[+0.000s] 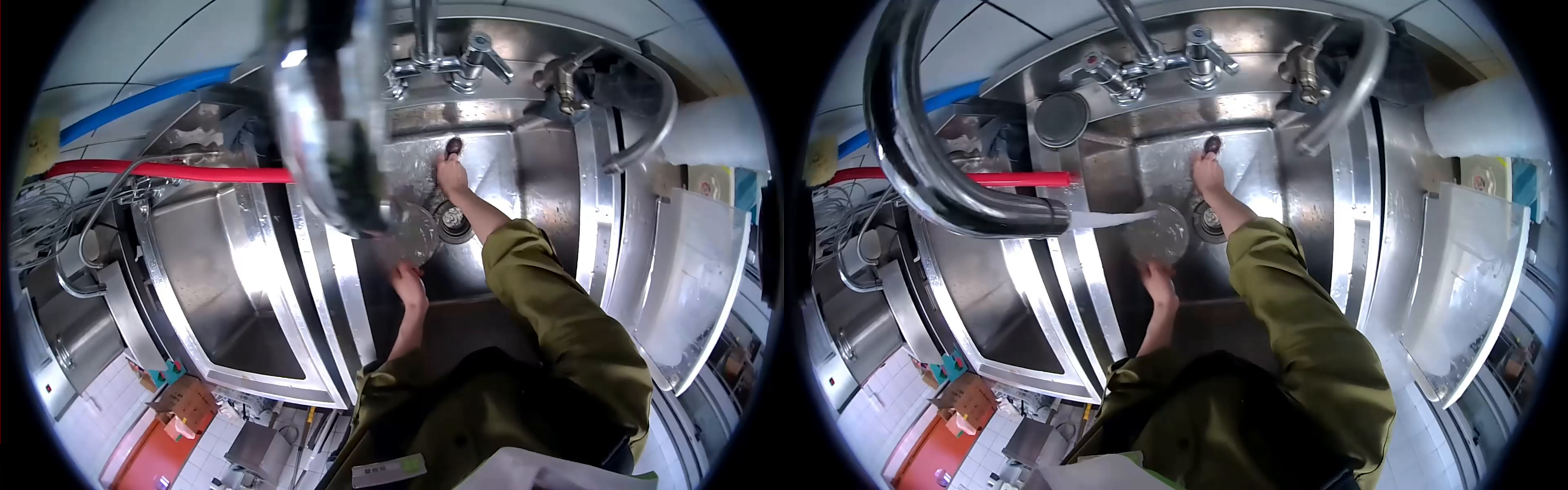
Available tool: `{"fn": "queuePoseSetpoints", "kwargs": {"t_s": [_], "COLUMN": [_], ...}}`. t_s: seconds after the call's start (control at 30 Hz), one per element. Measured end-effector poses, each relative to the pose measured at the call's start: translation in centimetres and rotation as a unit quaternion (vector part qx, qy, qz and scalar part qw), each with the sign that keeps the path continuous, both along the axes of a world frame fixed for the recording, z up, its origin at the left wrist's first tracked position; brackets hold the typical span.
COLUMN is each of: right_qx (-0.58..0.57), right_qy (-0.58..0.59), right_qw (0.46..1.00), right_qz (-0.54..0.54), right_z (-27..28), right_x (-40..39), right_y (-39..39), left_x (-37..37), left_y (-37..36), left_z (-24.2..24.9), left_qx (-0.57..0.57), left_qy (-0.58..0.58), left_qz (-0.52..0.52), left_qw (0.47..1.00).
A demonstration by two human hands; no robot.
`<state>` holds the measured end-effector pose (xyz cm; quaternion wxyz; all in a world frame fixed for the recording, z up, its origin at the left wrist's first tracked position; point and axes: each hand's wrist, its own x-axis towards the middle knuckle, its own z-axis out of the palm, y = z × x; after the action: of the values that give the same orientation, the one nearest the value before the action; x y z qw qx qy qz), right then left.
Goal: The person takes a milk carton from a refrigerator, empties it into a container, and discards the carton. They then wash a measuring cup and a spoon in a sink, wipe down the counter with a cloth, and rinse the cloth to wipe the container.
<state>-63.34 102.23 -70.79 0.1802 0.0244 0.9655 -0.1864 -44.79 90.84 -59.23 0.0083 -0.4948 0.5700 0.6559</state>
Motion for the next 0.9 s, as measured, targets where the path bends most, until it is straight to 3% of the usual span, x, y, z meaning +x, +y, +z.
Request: {"fn": "queuePoseSetpoints", "kwargs": {"t_s": [0.1, 0.13, 0.23, 0.37, 0.4, 0.43, 0.47, 0.5, 0.6, 0.63, 0.7, 0.8, 0.9], "right_qx": [0.043, -0.054, -0.089, -0.056, -0.057, -0.116, -0.326, -0.516, -0.591, -0.563, -0.504, -0.486, -0.335], "right_qy": [0.039, 0.034, 0.074, -0.07, -0.087, -0.077, -0.172, -0.252, -0.319, -0.331, -0.356, -0.339, -0.289], "right_qw": [0.996, 0.986, 0.922, 0.962, 0.949, 0.966, 0.881, 0.737, 0.632, 0.647, 0.671, 0.697, 0.87], "right_qz": [-0.073, -0.156, -0.37, -0.259, -0.299, -0.219, -0.297, -0.356, -0.387, -0.395, -0.411, -0.405, -0.219], "right_z": [-1.0, -0.7, 0.4, 2.8, 0.8, -2.4, -0.8, 0.4, 1.9, 2.4, 6.5, 5.8, 8.1], "right_x": [2.1, 2.2, 4.1, 6.0, 6.5, 6.6, 6.9, 6.8, 6.4, 6.2, 5.9, 5.5, 5.5], "right_y": [2.0, 2.6, 2.9, 4.1, 3.5, 3.6, 3.5, 3.6, 4.1, 4.5, 4.3, 4.7, 4.4], "left_x": [-1.5, -1.9, -2.0, -2.8, -3.0, -3.3, -3.6, -4.3, -5.0, -5.1, -5.3, -5.0, -4.4], "left_y": [-0.2, -0.3, -1.4, -1.9, -2.2, -2.1, -1.9, -1.6, -0.5, 0.3, 1.7, 2.7, 3.0], "left_z": [2.8, 3.7, 4.8, 6.6, 6.5, 6.4, 7.0, 8.0, 9.6, 10.0, 11.5, 12.7, 12.3], "left_qx": [0.003, -0.001, -0.024, -0.147, -0.16, -0.174, -0.186, -0.2, -0.292, -0.33, -0.34, -0.358, -0.362], "left_qy": [0.094, 0.103, 0.059, 0.056, 0.06, 0.067, 0.048, 0.032, 0.025, 0.031, -0.003, -0.052, -0.068], "left_qz": [-0.027, -0.028, -0.123, -0.336, -0.374, -0.41, -0.43, -0.451, -0.521, -0.543, -0.551, -0.559, -0.544], "left_qw": [0.995, 0.994, 0.99, 0.929, 0.912, 0.893, 0.882, 0.869, 0.801, 0.772, 0.762, 0.746, 0.754]}}
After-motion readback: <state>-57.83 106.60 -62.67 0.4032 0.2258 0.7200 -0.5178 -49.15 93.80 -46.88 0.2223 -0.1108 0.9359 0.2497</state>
